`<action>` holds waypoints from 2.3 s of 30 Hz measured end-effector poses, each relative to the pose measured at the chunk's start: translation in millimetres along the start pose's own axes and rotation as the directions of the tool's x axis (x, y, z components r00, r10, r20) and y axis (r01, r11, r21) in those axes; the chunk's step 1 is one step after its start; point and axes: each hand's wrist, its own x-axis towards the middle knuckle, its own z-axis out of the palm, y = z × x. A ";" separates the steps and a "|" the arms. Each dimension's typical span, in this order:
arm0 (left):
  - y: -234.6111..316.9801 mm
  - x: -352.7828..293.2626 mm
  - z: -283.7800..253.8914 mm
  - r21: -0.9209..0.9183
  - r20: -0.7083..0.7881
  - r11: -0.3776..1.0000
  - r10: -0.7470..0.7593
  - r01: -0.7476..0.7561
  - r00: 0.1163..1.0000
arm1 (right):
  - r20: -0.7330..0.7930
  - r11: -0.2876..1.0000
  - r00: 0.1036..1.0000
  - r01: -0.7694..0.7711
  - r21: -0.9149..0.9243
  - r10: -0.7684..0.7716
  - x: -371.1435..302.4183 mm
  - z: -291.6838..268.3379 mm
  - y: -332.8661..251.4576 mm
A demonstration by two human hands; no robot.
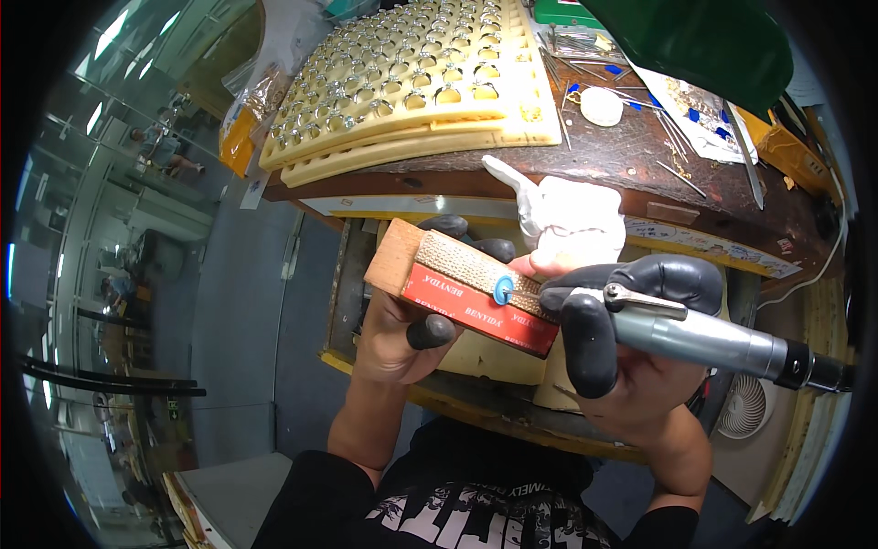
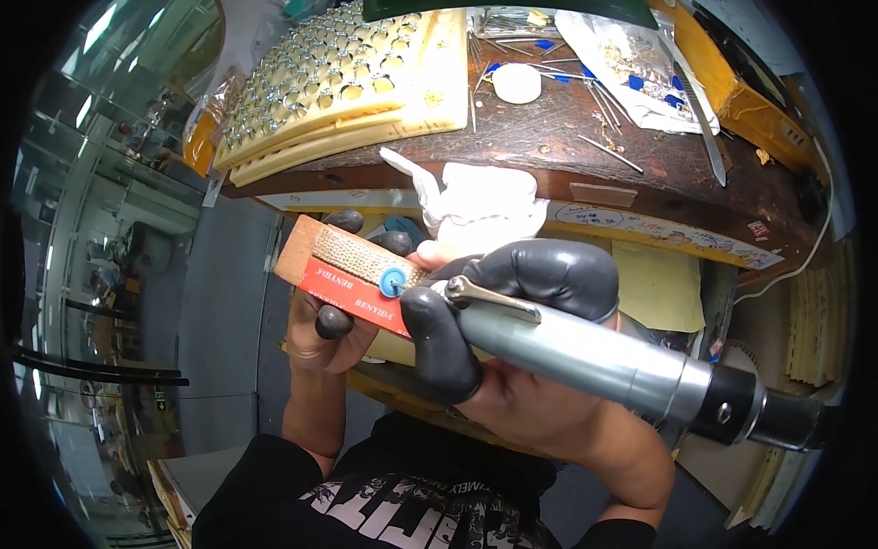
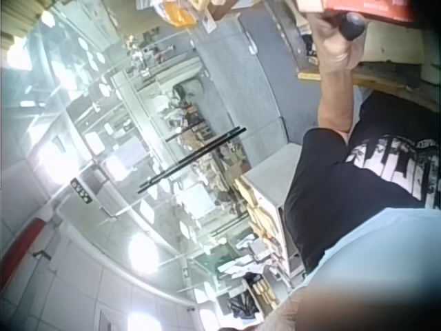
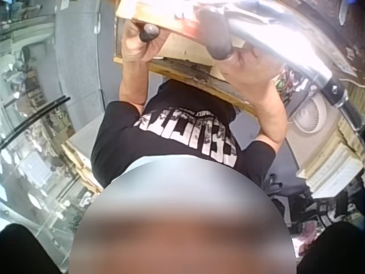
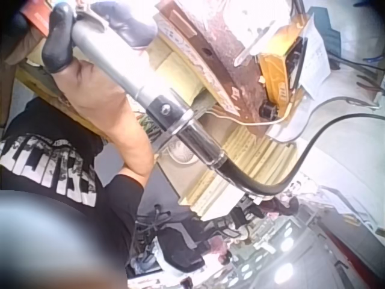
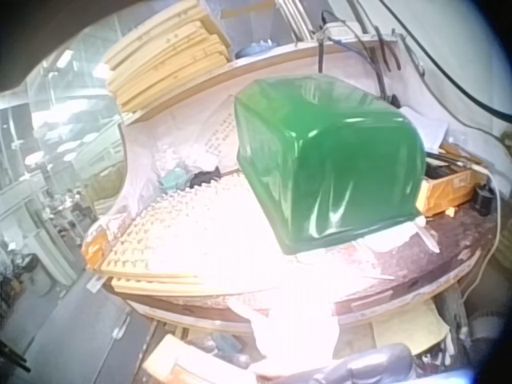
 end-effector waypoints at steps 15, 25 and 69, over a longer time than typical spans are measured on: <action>-0.5 -0.6 -1.8 -0.013 0.003 1.000 -0.013 0.013 1.000 | -0.001 1.000 1.000 0.028 0.012 -0.028 -5.6 2.3 8.0; -0.8 0.3 -1.9 -0.012 0.002 1.000 -0.003 0.003 1.000 | 0.017 1.000 1.000 0.007 -0.022 -0.006 -3.3 0.4 4.5; -0.2 -0.3 -2.9 -0.025 0.022 1.000 -0.014 0.015 1.000 | -0.063 0.999 0.998 0.029 -0.030 -0.031 0.3 5.8 2.8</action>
